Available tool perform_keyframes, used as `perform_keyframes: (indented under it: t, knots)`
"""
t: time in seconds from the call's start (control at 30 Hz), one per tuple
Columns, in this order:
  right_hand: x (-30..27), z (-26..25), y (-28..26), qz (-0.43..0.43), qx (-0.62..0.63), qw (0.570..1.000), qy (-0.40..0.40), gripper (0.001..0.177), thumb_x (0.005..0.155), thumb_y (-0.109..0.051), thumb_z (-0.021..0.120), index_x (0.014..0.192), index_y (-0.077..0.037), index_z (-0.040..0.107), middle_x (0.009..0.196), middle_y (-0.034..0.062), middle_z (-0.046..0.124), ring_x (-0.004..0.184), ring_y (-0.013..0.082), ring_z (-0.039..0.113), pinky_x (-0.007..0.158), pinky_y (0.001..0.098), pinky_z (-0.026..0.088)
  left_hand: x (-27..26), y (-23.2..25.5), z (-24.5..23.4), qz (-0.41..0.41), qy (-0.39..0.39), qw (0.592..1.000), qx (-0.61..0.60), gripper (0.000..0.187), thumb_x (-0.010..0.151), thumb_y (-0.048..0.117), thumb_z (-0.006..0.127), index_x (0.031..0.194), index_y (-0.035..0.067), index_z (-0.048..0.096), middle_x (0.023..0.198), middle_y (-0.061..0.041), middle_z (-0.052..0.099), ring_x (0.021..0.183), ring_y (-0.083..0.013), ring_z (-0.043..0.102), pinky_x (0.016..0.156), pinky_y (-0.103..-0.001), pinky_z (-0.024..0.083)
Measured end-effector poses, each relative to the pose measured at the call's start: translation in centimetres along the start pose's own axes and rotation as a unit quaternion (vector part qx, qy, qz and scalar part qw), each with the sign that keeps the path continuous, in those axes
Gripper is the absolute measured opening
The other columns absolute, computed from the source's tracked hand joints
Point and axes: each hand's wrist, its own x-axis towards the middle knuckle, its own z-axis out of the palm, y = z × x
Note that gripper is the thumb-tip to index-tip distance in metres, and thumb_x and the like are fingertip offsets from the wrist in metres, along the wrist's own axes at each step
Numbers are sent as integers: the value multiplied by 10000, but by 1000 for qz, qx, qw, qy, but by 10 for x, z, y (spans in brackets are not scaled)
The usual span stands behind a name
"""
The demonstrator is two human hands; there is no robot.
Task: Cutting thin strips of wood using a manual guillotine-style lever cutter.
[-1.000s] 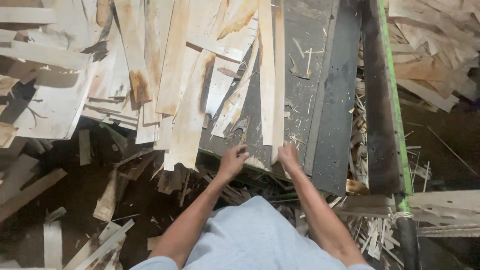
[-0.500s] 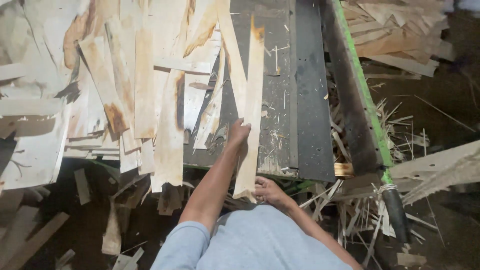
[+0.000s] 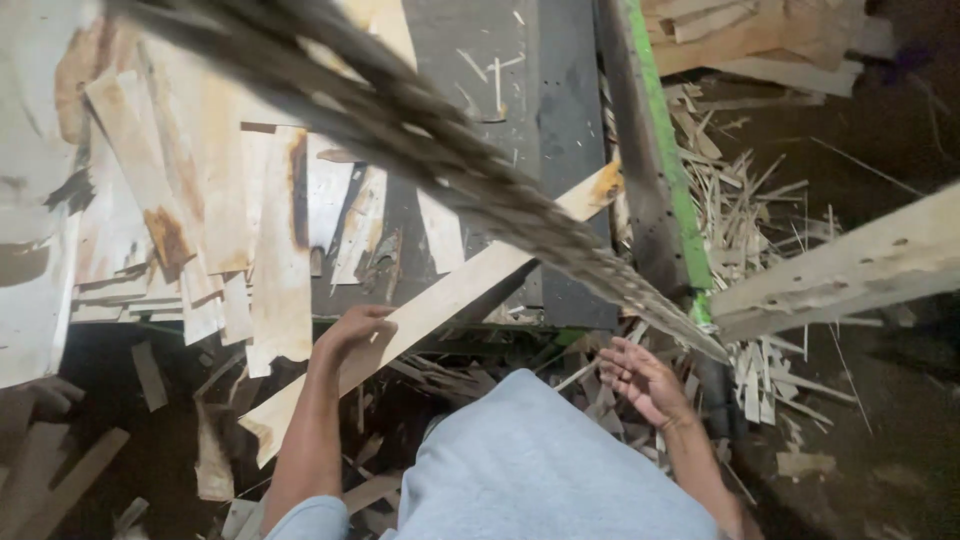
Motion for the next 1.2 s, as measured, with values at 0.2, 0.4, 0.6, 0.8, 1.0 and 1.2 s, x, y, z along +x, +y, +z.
perform_keyframes:
  t: [0.2,0.4,0.6,0.8,1.0,1.2]
  knots:
    - [-88,-9,-91,-75,107,991,-6,728,1007,-552,601,1361,71,474,1155,252,662,985,360,717,805,514,611,-53,81,8,-84,86,991,59,436,919,377,734,1250,93,740,1247,-153,742,1049,-270,692,918,-419,550]
    - [-119,43,-135,1,-273,958,90,720,797,-170,788,1464,-121,521,1064,112,682,885,238,652,727,388,544,32,77,-77,-135,105,950,261,510,869,520,751,1281,220,752,1299,-79,718,1084,-291,681,1024,-457,503]
    - [-108,50,-116,-91,-505,841,172,575,825,-148,789,1348,-54,570,912,133,681,811,239,630,725,369,538,170,68,-127,-53,84,930,354,655,874,506,744,1450,213,639,1373,-155,705,1188,-358,686,1108,-493,482]
    - [-97,45,-97,-69,-565,784,247,695,780,-171,828,1385,-53,506,889,154,691,779,245,617,751,375,532,223,149,3,152,91,867,466,1303,566,662,899,1615,235,254,1601,-197,348,1483,-454,309,1121,-806,102]
    - [-116,80,-123,-75,-503,832,220,548,835,-146,784,1328,-42,567,923,124,667,760,185,585,679,353,527,251,139,28,234,111,842,473,861,831,345,824,1576,284,396,1287,-162,595,1210,-383,570,977,-667,402]
    - [-142,130,-194,48,-474,836,271,827,797,-174,816,1520,-129,417,815,142,687,542,227,642,490,370,536,206,172,-1,235,133,793,546,1012,693,329,927,1571,361,424,1133,-122,650,1072,-334,625,857,-511,472]
